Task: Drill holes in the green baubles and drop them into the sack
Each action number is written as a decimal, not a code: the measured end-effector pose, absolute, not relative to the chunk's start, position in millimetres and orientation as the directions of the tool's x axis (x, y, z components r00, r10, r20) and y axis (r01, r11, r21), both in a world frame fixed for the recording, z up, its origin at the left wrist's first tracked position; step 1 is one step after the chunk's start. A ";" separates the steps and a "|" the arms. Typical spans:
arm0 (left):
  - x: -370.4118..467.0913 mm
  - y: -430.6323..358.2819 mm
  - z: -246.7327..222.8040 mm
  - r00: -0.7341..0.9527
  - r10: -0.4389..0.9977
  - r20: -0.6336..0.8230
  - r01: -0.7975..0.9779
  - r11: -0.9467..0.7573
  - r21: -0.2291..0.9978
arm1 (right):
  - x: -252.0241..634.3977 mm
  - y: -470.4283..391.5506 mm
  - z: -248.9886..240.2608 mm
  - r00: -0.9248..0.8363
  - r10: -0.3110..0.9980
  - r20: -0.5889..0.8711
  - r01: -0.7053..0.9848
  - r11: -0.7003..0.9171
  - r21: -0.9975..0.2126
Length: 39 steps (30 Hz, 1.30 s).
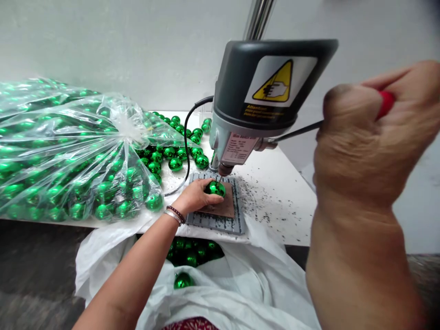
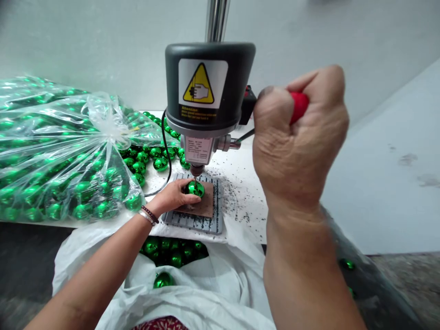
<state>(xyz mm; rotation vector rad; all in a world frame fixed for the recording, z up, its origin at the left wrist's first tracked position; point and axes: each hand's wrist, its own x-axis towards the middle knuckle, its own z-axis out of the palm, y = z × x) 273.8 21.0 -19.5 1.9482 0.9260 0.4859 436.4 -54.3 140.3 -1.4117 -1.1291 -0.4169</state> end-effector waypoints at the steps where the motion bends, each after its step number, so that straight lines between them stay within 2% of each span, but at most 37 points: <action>1: 273.6 20.8 -18.7 0.643 0.765 -0.025 0.418 -0.324 0.849 | 434.4 -58.1 137.2 0.454 0.356 0.817 0.820 0.192 -0.539; 5: 273.1 18.9 -14.4 0.642 0.766 -0.025 0.442 -0.344 0.828 | 426.4 -72.3 123.9 0.443 0.307 0.842 0.848 0.161 -0.505; 14: 273.4 14.8 -11.0 0.623 0.782 -0.021 0.475 -0.357 0.804 | 423.7 -83.2 97.5 0.436 0.284 0.854 0.865 0.130 -0.485; 25: 271.5 16.3 -16.7 0.632 0.775 -0.006 0.448 -0.359 0.819 | 422.4 -81.0 78.9 0.431 0.199 0.880 0.854 0.225 -0.469; 32: 270.3 17.1 -20.5 0.633 0.774 -0.002 0.414 -0.337 0.846 | 423.4 -81.0 62.2 0.421 0.168 0.891 0.864 0.227 -0.450; 39: 270.2 17.2 -20.5 0.630 0.777 0.001 0.426 -0.347 0.835 | 423.2 -80.3 51.3 0.356 0.127 0.926 0.896 0.236 -0.377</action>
